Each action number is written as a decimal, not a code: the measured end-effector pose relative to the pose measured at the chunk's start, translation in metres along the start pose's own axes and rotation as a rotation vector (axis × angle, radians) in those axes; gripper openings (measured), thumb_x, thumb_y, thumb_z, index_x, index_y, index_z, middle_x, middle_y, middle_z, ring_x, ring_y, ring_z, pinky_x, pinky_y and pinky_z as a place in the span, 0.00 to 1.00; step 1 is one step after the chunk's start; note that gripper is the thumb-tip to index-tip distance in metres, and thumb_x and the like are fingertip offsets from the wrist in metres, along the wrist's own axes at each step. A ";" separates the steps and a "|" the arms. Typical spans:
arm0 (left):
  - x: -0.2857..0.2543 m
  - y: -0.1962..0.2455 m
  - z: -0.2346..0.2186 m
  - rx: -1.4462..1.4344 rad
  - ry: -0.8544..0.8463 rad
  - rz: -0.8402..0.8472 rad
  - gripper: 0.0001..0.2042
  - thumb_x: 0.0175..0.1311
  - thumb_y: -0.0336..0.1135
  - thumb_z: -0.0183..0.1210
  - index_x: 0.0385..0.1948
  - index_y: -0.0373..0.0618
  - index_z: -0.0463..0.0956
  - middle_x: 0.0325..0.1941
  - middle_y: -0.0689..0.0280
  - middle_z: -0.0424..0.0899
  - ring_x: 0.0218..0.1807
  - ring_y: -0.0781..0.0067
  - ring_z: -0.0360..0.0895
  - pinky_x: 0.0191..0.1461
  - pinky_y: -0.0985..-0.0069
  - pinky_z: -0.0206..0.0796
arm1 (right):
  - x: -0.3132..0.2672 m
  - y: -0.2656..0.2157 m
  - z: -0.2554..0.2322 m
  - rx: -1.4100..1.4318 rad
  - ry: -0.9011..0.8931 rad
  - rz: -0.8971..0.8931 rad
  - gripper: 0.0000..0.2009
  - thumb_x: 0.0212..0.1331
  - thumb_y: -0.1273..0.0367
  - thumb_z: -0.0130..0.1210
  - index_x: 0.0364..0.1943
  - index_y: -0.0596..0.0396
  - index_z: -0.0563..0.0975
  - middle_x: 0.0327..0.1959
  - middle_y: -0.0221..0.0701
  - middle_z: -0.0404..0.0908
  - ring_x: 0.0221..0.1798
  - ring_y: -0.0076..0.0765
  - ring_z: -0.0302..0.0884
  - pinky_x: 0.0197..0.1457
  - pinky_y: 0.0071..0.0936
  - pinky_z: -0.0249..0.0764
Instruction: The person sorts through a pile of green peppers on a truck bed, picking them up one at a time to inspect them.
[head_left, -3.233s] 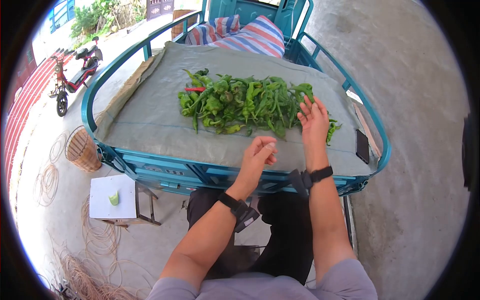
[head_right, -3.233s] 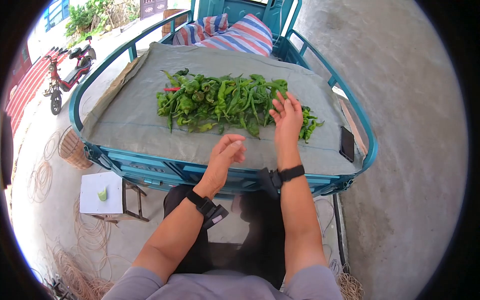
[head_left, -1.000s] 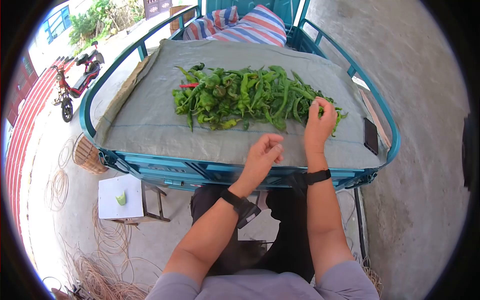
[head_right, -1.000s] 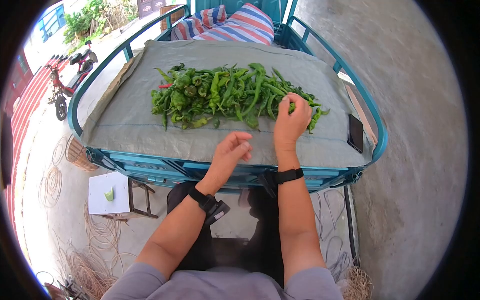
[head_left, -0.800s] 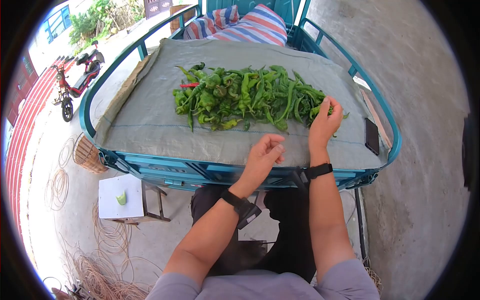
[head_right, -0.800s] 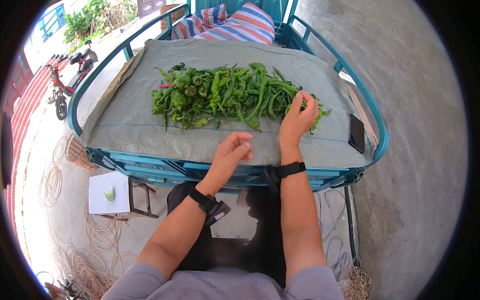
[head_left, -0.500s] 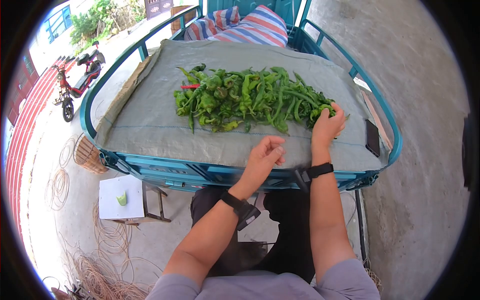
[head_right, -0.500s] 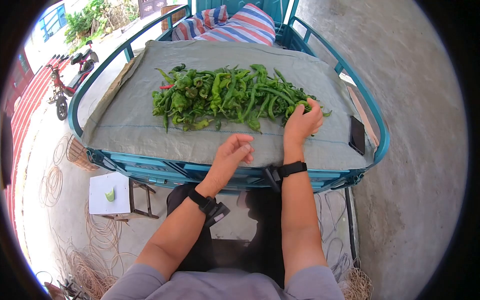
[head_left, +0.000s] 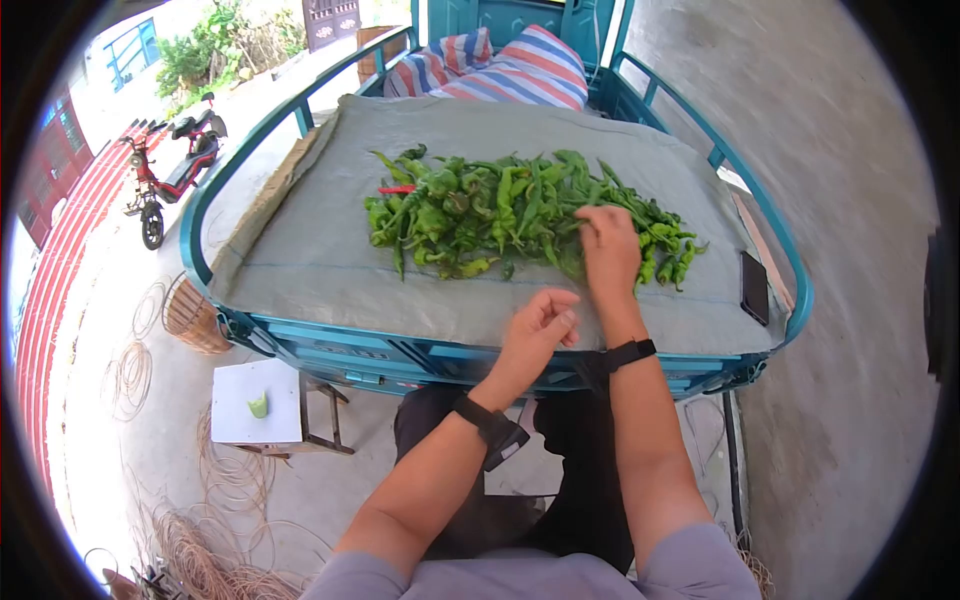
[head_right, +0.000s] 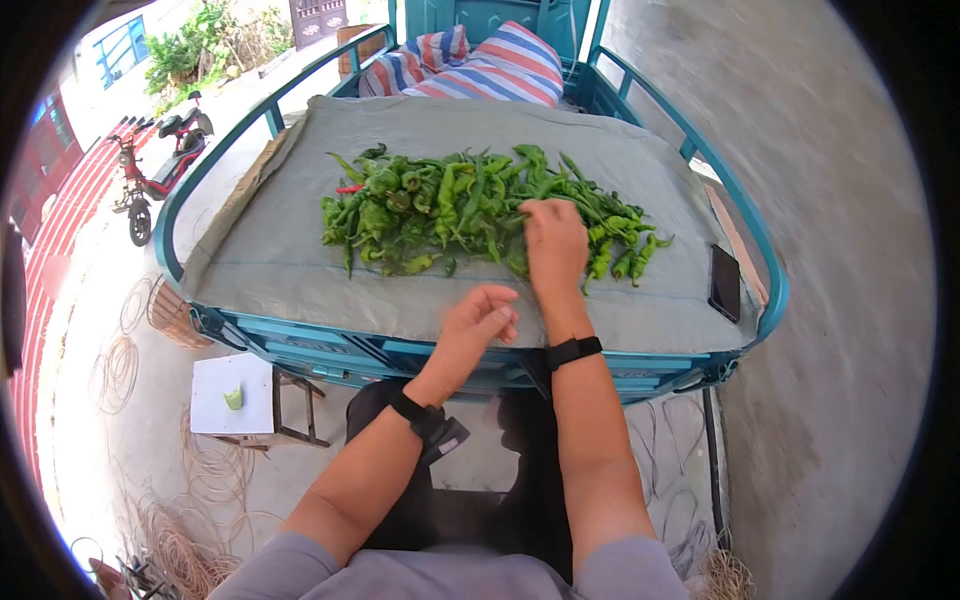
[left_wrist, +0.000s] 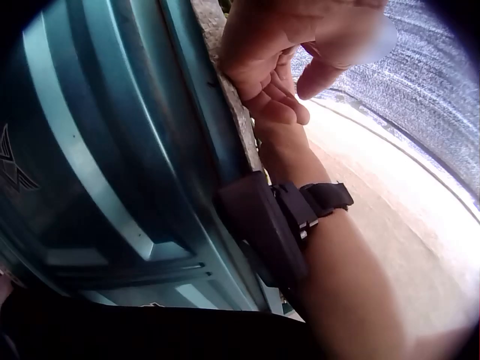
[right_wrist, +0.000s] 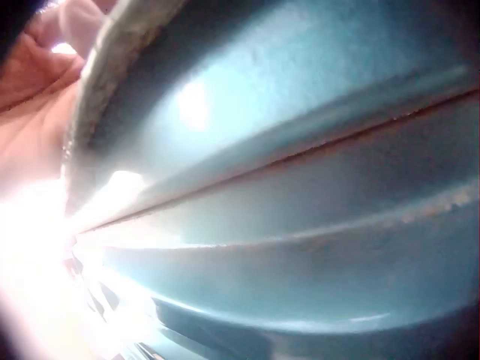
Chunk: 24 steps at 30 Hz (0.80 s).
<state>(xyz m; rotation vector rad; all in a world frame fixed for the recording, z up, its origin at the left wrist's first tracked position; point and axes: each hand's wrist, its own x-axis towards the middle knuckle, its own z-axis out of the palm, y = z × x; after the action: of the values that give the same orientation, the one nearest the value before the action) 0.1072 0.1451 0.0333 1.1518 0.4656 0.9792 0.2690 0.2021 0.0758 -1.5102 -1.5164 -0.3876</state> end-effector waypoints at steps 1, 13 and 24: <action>-0.001 0.001 -0.001 0.006 -0.008 0.005 0.12 0.69 0.31 0.52 0.51 0.38 0.71 0.38 0.65 0.78 0.37 0.78 0.75 0.43 0.79 0.71 | 0.002 -0.003 -0.003 0.075 0.073 0.131 0.10 0.57 0.74 0.56 0.43 0.46 0.81 0.44 0.31 0.80 0.45 0.38 0.78 0.53 0.34 0.71; -0.019 0.022 -0.011 0.472 0.458 0.487 0.08 0.67 0.31 0.55 0.44 0.41 0.75 0.37 0.68 0.77 0.40 0.80 0.73 0.47 0.80 0.66 | -0.001 0.023 -0.007 -0.034 0.301 0.278 0.19 0.62 0.66 0.57 0.56 0.54 0.72 0.57 0.41 0.74 0.61 0.46 0.69 0.67 0.44 0.60; 0.005 -0.005 -0.020 0.692 0.615 0.461 0.06 0.55 0.25 0.59 0.35 0.46 0.77 0.28 0.66 0.75 0.32 0.68 0.74 0.38 0.74 0.66 | 0.004 0.010 0.015 -0.287 -0.118 -0.145 0.13 0.61 0.73 0.55 0.49 0.46 0.80 0.54 0.27 0.80 0.64 0.46 0.66 0.68 0.50 0.54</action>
<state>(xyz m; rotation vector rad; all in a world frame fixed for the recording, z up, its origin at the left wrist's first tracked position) 0.0969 0.1596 0.0221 1.6055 1.1255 1.6632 0.2734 0.2176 0.0669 -1.6714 -1.7260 -0.6328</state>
